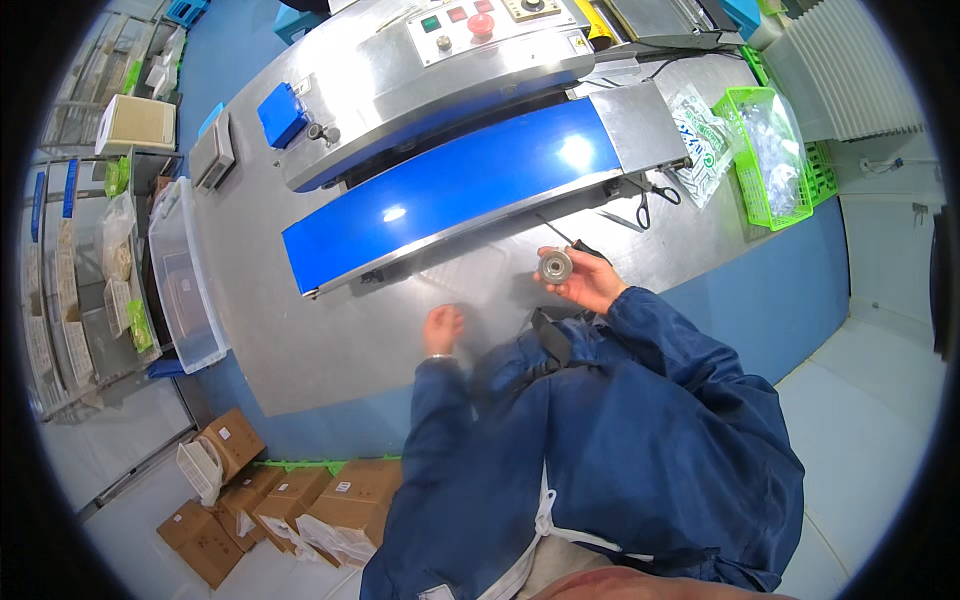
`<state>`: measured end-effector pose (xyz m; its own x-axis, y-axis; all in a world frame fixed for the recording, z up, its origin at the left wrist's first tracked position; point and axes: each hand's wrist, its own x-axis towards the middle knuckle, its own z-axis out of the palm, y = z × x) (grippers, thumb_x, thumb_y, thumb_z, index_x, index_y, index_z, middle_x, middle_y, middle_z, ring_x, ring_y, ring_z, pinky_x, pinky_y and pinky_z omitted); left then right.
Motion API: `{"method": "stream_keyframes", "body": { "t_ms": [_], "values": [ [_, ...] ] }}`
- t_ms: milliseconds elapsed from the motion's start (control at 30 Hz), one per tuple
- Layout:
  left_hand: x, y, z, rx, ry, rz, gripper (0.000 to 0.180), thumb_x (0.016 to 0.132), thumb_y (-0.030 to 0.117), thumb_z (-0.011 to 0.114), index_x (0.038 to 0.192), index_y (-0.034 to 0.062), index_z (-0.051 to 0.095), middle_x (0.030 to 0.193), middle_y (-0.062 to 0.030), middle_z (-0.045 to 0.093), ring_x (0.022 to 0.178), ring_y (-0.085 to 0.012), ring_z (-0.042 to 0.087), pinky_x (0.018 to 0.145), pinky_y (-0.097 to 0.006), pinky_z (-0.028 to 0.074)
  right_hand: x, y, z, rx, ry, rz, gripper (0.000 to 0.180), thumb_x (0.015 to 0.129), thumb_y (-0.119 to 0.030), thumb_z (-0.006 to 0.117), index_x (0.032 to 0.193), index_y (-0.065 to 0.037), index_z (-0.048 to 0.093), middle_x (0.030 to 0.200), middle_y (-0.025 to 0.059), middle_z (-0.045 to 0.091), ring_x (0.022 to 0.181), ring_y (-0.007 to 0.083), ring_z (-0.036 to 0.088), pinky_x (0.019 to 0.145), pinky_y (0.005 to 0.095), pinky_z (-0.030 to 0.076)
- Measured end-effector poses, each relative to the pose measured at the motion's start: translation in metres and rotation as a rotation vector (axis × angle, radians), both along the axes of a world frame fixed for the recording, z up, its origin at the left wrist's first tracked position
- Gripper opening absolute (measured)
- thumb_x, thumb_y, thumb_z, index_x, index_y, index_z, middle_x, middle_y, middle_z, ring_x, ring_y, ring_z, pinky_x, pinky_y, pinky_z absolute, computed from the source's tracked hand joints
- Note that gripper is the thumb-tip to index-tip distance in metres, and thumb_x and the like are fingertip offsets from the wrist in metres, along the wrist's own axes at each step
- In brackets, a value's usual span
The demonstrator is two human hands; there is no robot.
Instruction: The person uses a screwdriver to tighten and loosen screws on a stainless steel machine with a blue conveyor belt. They repeatedly adjust the same screw locations and test the belt movement by hand. The person also moves around the machine to access different sides.
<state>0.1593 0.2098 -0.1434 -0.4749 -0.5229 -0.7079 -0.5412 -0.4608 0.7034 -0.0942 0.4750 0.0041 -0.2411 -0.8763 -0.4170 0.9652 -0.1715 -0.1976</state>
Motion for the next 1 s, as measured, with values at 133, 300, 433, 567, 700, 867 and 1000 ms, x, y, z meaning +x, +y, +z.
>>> {"method": "stream_keyframes", "body": {
  "t_ms": [133,300,433,567,700,867,1000],
  "values": [
    [0.007,0.000,-0.005,-0.040,0.022,-0.127,0.029,0.099,0.026,0.065,0.115,0.0033,0.061,0.102,-0.0094,0.070,0.086,-0.0156,0.068,0.069,-0.029,0.057,0.008,-0.005,0.020,0.201,0.416,-0.009,0.053,0.099,-0.026,0.061,0.144,-0.001,0.047,0.127,0.0147,0.060,0.108,0.0221,0.061,0.091,0.0336,0.052],
    [0.006,0.009,-0.001,0.006,0.028,0.014,0.027,0.099,0.025,0.065,0.114,0.0035,0.061,0.100,-0.0079,0.070,0.082,-0.0149,0.067,0.068,-0.029,0.056,0.021,-0.011,0.046,0.430,0.797,-0.022,0.056,0.090,-0.010,0.072,0.141,-0.001,0.052,0.129,0.0076,0.059,0.114,0.0160,0.057,0.099,0.0321,0.048],
    [0.003,0.011,-0.010,-0.040,0.028,-0.021,0.034,0.097,0.031,0.067,0.115,0.0028,0.062,0.099,-0.0085,0.070,0.079,-0.0149,0.067,0.065,-0.029,0.056,0.024,-0.008,0.051,0.457,0.861,0.034,0.056,0.089,-0.010,0.073,0.140,-0.002,0.054,0.131,0.0075,0.058,0.116,0.0163,0.055,0.099,0.0315,0.048],
    [-0.017,0.001,-0.027,-0.438,-0.224,-0.298,0.039,0.096,0.039,0.064,0.102,0.0008,0.067,0.090,-0.0101,0.073,0.083,-0.0142,0.070,0.064,-0.029,0.055,0.028,-0.009,0.043,0.484,0.990,0.007,0.054,0.088,-0.011,0.075,0.138,-0.002,0.057,0.128,0.0063,0.062,0.108,0.0125,0.060,0.093,0.0277,0.050],
    [-0.047,0.001,-0.019,-0.489,-0.412,-0.306,0.053,0.091,0.051,0.061,0.089,-0.0012,0.072,0.091,-0.0164,0.074,0.087,-0.0279,0.071,0.080,-0.039,0.054,0.029,-0.016,0.040,0.578,1.043,0.181,0.049,0.085,-0.011,0.075,0.132,-0.001,0.062,0.121,0.0061,0.065,0.103,0.0138,0.064,0.086,0.0290,0.054],
    [-0.067,0.006,0.007,-0.560,-0.467,-0.417,0.052,0.088,0.050,0.061,0.095,-0.0001,0.073,0.093,-0.0208,0.073,0.095,-0.0397,0.068,0.090,-0.045,0.051,-0.005,-0.056,0.066,0.600,1.465,0.194,0.046,0.084,-0.019,0.077,0.126,-0.003,0.065,0.114,0.0094,0.066,0.095,0.0181,0.065,0.082,0.0310,0.053],
    [-0.054,0.012,0.017,-0.371,-0.396,-0.455,0.047,0.090,0.046,0.063,0.100,0.0008,0.072,0.093,-0.0209,0.073,0.088,-0.0331,0.071,0.080,-0.044,0.054,-0.061,-0.126,0.107,0.430,1.835,-0.080,0.042,0.082,-0.015,0.076,0.121,-0.002,0.066,0.102,0.0096,0.062,0.086,0.0186,0.062,0.078,0.0306,0.051]
  ]
}}
